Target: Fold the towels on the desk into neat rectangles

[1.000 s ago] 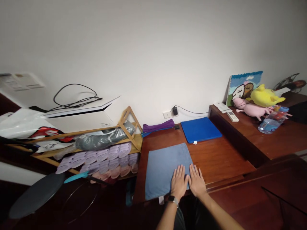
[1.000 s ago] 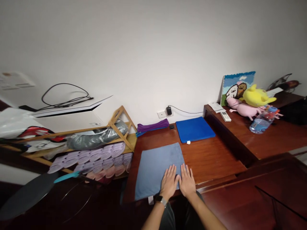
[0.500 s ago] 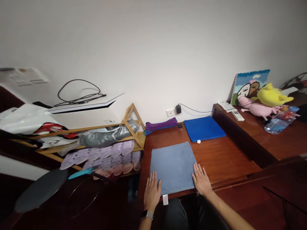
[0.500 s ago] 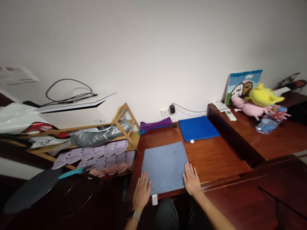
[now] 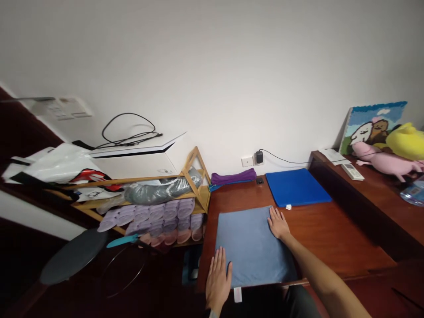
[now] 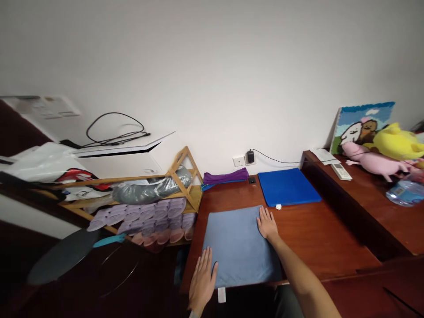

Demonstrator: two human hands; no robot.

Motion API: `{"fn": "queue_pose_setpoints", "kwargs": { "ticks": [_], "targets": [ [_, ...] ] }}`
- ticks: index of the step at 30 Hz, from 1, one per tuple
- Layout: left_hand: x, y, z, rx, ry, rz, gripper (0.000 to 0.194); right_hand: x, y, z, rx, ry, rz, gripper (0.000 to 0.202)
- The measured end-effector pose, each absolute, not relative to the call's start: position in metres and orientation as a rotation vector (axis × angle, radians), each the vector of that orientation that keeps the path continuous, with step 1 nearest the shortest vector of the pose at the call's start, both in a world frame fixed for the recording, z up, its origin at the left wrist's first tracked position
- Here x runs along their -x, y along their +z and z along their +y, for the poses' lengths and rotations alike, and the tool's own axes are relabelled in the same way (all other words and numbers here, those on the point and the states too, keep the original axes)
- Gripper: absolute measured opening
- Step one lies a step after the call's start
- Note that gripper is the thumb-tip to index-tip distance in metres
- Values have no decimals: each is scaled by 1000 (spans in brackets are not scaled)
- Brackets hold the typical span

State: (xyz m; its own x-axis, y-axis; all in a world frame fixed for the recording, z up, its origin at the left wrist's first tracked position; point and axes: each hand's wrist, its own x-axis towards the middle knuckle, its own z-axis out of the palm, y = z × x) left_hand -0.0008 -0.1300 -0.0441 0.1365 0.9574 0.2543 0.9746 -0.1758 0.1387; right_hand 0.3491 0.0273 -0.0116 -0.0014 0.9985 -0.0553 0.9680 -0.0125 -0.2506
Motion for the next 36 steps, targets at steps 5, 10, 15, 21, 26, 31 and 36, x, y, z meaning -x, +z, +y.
{"fn": "queue_pose_setpoints", "kwargs": {
  "ticks": [5,10,15,21,26,31,36],
  "targets": [
    [-1,-36,-128,2305,-377,-2029,65,-347,-34,27,2100,271,-2064,69],
    [-84,-6,-59,2464,-455,-1850,62,-348,-31,27,2103,306,-2063,69],
    [-190,-7,26,2731,-478,-1634,61,-349,-36,28,2074,278,-2088,67],
    [-132,-30,54,2519,-385,-1926,61,-350,-40,29,2075,263,-2080,68],
    [-22,-30,55,2253,-316,-2155,61,-349,-36,27,2103,269,-2078,69],
    [-9,-32,53,2220,-350,-2165,61,-347,-34,28,2153,244,-2087,69],
    [-16,-34,53,2213,-418,-2140,60,-343,-30,37,2163,190,-2132,69]
  ]
}}
